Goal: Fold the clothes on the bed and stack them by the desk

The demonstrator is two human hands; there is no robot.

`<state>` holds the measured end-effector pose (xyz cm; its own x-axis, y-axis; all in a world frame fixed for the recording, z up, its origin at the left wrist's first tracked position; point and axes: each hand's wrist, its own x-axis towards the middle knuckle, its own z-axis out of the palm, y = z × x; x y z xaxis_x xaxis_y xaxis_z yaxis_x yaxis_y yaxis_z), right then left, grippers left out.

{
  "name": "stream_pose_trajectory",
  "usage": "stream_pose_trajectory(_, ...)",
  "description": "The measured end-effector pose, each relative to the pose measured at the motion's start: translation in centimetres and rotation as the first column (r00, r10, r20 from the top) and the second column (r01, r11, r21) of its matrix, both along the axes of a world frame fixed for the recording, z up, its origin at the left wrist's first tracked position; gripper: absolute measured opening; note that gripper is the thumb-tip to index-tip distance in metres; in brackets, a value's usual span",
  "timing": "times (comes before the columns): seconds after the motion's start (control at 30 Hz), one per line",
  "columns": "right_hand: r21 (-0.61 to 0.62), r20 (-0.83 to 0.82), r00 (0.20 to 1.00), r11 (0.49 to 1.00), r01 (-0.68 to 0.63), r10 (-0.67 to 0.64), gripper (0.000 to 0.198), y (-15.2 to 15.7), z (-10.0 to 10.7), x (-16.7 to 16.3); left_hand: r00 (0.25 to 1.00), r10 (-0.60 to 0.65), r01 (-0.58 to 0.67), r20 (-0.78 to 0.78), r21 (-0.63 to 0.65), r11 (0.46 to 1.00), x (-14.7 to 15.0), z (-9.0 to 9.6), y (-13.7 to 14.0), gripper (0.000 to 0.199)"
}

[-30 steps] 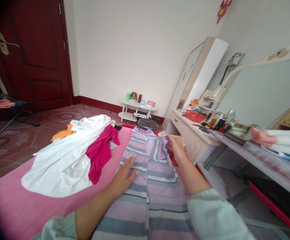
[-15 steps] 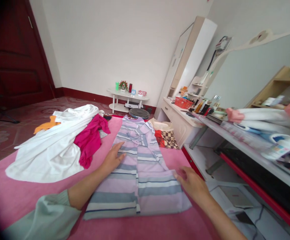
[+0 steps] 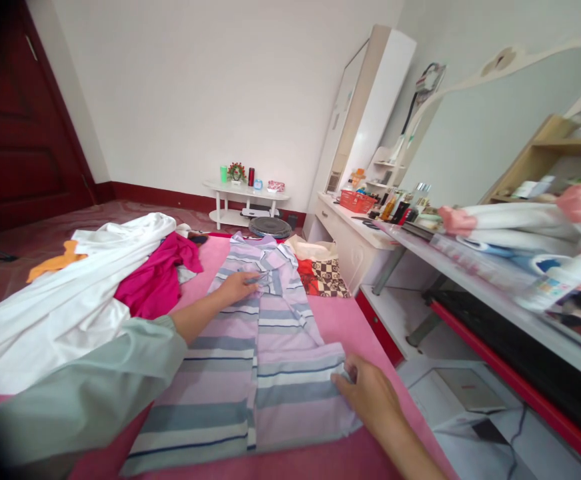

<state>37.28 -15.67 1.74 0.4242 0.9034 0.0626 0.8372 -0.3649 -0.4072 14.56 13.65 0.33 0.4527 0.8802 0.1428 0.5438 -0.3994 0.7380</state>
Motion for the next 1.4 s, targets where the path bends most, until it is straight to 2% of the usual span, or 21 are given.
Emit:
stream_pose_trajectory(0.13,0.182,-0.224,0.971,0.982,-0.042,0.083,0.015,0.4,0.6,-1.1,0.998,0.016,-0.012,0.060,-0.055,0.998,1.3,-0.1,0.6,0.010)
stream_pose_trajectory(0.3,0.284,-0.441,0.861,0.950,-0.133,0.252,0.018,1.3,3.9,-5.2,0.965,0.088,-0.061,0.248,-0.114,0.992,1.9,1.0,2.1,0.013)
stream_pose_trajectory(0.43,0.261,-0.542,0.775,0.941,-0.214,0.326,0.024,2.2,5.6,-9.9,0.896,0.124,-0.068,0.426,-0.146,0.987,1.6,3.2,4.4,0.022)
stream_pose_trajectory(0.53,0.192,-0.507,0.780,0.930,-0.312,0.366,0.031,2.5,5.5,-13.3,0.848,0.146,-0.079,0.510,-0.150,0.986,0.8,4.3,5.8,0.026)
stream_pose_trajectory(0.6,0.122,-0.441,0.793,0.904,-0.410,0.419,0.038,2.6,4.8,-15.1,0.827,0.161,-0.091,0.539,-0.155,0.984,-0.1,4.3,6.3,0.026)
stream_pose_trajectory(0.7,-0.043,-0.378,0.741,0.789,-0.613,0.555,0.041,3.1,3.1,-16.8,0.815,0.207,-0.126,0.542,-0.182,0.975,-1.8,3.2,6.3,0.025)
stream_pose_trajectory(0.77,-0.130,-0.352,0.707,0.717,-0.685,0.613,0.042,3.4,1.9,-17.3,0.812,0.248,-0.161,0.529,-0.205,0.965,-3.1,1.8,5.9,0.024)
stream_pose_trajectory(0.8,-0.147,-0.338,0.702,0.701,-0.698,0.627,0.042,3.5,1.4,-17.4,0.809,0.268,-0.180,0.523,-0.213,0.960,-3.6,1.1,5.7,0.024)
stream_pose_trajectory(0.93,-0.056,-0.407,0.644,0.686,-0.725,0.648,0.032,3.9,1.0,-16.8,0.797,0.316,-0.250,0.514,-0.196,0.948,-5.1,-1.8,4.8,0.024)
stream_pose_trajectory(1.0,-0.007,-0.483,0.641,0.730,-0.684,0.596,0.024,4.6,1.8,-16.2,0.806,0.311,-0.272,0.504,-0.152,0.950,-5.4,-2.7,4.4,0.024)
stream_pose_trajectory(1.07,0.036,-0.489,0.692,0.805,-0.592,0.530,0.018,6.6,3.0,-15.1,0.828,0.284,-0.275,0.483,-0.093,0.957,-5.5,-3.2,3.9,0.023)
stream_pose_trajectory(1.13,0.123,-0.422,0.753,0.855,-0.505,0.505,0.016,10.0,4.0,-13.5,0.858,0.248,-0.263,0.451,-0.029,0.964,-5.4,-3.1,3.3,0.023)
stream_pose_trajectory(1.23,0.290,-0.309,0.817,0.867,-0.406,0.487,0.018,17.4,4.5,-10.0,0.902,0.196,-0.238,0.385,0.065,0.969,-5.2,-2.4,2.0,0.014)
stream_pose_trajectory(1.37,0.387,-0.107,0.949,0.891,-0.236,0.298,0.022,27.4,3.8,-5.7,0.948,0.169,-0.209,0.271,0.128,0.969,-5.1,-1.6,0.8,0.034)
stream_pose_trajectory(1.4,0.393,-0.080,0.961,0.895,-0.213,0.264,0.025,29.4,3.5,-5.0,0.953,0.175,-0.212,0.249,0.130,0.969,-5.1,-1.5,0.6,0.035)
